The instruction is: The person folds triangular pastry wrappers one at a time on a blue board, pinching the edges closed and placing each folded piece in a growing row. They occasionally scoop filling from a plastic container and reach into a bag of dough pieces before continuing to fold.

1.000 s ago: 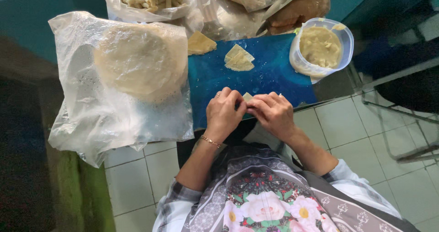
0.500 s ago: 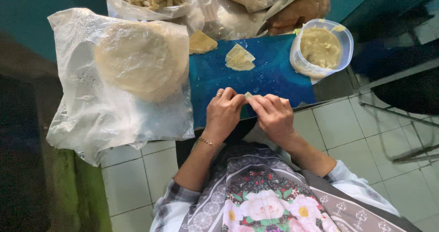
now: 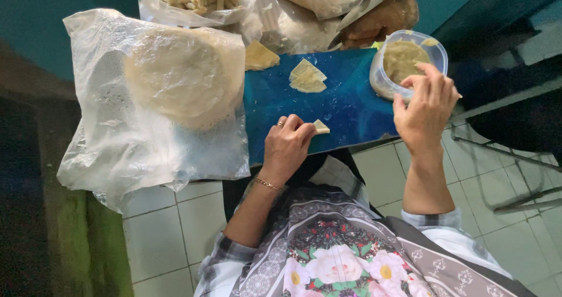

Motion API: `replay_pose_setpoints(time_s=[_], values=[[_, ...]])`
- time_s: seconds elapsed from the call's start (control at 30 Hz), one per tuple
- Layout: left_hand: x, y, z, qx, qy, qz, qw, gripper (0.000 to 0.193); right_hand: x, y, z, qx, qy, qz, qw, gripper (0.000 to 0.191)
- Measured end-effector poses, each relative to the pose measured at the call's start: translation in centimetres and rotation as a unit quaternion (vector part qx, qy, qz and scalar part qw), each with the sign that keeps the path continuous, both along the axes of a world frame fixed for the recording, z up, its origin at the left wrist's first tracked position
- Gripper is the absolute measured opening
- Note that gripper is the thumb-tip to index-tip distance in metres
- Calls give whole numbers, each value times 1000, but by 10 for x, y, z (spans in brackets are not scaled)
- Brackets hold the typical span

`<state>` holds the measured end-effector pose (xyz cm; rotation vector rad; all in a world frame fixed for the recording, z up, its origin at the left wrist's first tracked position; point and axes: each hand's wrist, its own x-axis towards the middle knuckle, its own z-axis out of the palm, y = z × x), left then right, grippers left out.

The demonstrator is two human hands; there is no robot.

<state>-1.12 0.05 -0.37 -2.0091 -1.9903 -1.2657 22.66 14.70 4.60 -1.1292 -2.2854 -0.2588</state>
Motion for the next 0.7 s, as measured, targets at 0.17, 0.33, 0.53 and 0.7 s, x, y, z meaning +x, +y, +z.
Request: replay_pose_setpoints(time_s=[0.17,0.33,0.53,0.7], values=[[0,-1,4,-4,-5,-7,1000,8,-38,-26,-10,-100,-57,265,957,56],[1,-3,7,18,-16,-5,1000,9,-53,-19,-22,-47,-160,321,932,68],[-1,-1,5,-11,-9,-6,1000,7,-37,-3,-13,-20,-150,343,927,65],[-3,7,7,-24,-35,-9,999,8,-47,-20,-26,-169,49,343,923,31]])
